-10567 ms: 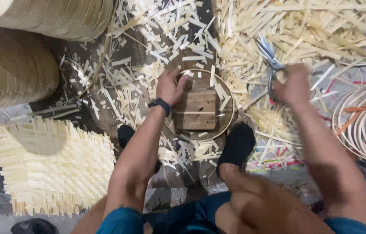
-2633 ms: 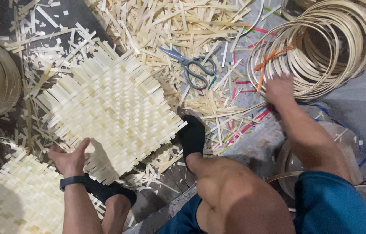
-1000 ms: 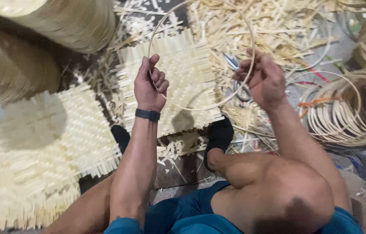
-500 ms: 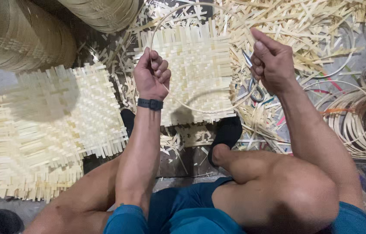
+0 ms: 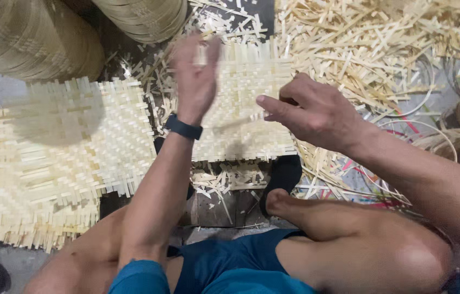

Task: The person sits on the floor and repeatedly assembles round woven basket bases. They place a pre-woven mat onto a circular frame, press it into place, and trim the excess material with shears. The finished bases are stacked nearby.

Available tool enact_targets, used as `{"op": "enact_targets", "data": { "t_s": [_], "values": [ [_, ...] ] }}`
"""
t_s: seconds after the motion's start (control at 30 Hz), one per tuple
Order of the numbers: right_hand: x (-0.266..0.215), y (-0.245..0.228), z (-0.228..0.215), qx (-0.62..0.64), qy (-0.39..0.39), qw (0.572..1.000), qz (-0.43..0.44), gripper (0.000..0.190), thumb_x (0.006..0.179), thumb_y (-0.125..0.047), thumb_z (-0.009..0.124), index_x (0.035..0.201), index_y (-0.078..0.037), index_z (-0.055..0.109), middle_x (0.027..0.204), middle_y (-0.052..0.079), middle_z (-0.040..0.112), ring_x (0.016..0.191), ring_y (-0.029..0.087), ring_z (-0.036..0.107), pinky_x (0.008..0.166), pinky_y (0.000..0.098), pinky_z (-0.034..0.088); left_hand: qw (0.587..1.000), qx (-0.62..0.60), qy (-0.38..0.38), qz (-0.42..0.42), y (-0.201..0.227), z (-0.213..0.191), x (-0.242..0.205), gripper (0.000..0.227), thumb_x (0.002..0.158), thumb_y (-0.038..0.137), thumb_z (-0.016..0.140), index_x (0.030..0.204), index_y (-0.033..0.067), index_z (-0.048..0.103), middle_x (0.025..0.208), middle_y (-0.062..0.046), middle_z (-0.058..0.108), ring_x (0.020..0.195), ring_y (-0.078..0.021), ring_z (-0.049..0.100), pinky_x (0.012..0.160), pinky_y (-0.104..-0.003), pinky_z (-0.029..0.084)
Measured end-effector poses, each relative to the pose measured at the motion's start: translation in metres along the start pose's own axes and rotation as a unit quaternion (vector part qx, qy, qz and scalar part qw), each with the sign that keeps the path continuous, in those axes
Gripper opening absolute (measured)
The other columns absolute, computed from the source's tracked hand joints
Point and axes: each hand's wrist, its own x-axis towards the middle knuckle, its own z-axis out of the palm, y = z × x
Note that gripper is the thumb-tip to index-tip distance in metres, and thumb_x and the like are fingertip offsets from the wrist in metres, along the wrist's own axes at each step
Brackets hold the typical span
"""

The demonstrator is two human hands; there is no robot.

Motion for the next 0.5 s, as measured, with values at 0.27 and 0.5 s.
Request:
{"op": "enact_targets", "data": {
  "t_s": [0.27,0.5],
  "values": [
    [0.046,-0.001,0.014,0.006,0.091,0.995,0.041,0.016,0.084,-0.008,0.089,0.092,-0.007,0.074,0.077,0.002,0.059,0.072,0.018,0.056,0.056,0.0330,0.044,0.857,-0.260,-0.361,-0.259,0.093,-0.020,-0.004,0.091,0.074,0.096,0.015,0.057,0.0131,0.048,0.049,0.005,0.044,0.042,-0.0059,0.043,0.036,-0.026,0.029],
    [0.039,0.000,0.036,0.002,0.104,0.991,0.084,0.016,0.084,-0.005,0.088,0.090,-0.008,0.075,0.077,0.003,0.058,0.073,0.019,0.057,0.058,0.0340,0.045,0.831,-0.369,-0.287,-0.301,0.062,-0.003,-0.016,0.078,0.085,0.089,0.029,0.058,0.0165,0.042,0.052,0.006,0.037,0.041,-0.0062,0.035,0.035,-0.025,0.023]
  ]
}}
